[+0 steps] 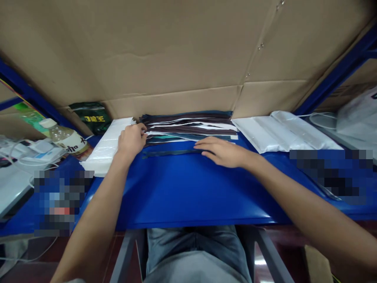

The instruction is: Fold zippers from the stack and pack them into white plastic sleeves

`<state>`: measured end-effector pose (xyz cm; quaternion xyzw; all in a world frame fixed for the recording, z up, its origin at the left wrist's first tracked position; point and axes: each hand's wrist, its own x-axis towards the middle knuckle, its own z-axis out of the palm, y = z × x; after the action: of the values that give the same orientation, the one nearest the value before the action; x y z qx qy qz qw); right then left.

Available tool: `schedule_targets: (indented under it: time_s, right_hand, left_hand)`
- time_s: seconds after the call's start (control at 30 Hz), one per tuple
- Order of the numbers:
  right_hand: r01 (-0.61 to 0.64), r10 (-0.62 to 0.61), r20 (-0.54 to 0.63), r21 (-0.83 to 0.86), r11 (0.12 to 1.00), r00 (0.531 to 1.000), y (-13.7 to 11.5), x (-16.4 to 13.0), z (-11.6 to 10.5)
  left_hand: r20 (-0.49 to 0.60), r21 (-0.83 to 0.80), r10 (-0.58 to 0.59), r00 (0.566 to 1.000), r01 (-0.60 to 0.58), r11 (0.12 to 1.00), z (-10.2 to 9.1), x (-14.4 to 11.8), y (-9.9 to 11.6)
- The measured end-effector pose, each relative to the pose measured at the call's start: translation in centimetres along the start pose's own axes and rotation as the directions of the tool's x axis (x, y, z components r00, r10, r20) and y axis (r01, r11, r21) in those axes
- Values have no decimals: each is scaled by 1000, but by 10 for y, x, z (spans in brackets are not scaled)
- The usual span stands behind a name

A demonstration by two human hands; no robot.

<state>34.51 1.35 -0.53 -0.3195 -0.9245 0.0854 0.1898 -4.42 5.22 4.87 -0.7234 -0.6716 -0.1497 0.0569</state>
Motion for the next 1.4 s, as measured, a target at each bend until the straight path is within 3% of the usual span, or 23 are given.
schedule_targets:
  time_s: [0.1,0.17,0.33,0.6,0.73,0.87,0.97,1.07,1.2,1.4]
  right_hand:
    - [72,-73,36,16,997,997,-19,9,23]
    - [96,-97,52,9,995,994,-21,10,29]
    - [113,-113,71,0,994,991,-16,9,26]
    - [81,-82,53,19,997,995,-15,6,26]
    - [61,-62,56,20,998,996,-14,5,26]
    - [59,-60,8,20,998,998,-19,7,24]
    - [49,-42,-94,77,996,995,-28,11,23]
    - [-21,68,-225,206,978,972,-40,16,22]
    - [-118,237,-286,377,919,928,-52,20,17]
    - [-181,328,-259,464,867,908,-52,17,13]
  left_hand:
    - [-50,150,44,998,-36,988,11,16,2]
    - [-8,200,79,997,-75,977,16,24,4]
    - [60,251,119,991,-130,959,23,34,6]
    - [3,242,168,986,-164,956,19,35,0]
    - [-98,108,159,982,-149,983,11,33,-4]
    - [-224,-177,114,968,-155,972,6,20,8]
    - [-205,-498,89,975,-182,848,7,-2,35]
    - [-117,-720,166,979,-199,664,13,-28,69]
    - [-55,-829,323,945,-224,513,22,-51,102]
    - [-81,-839,354,932,-255,481,21,-62,113]
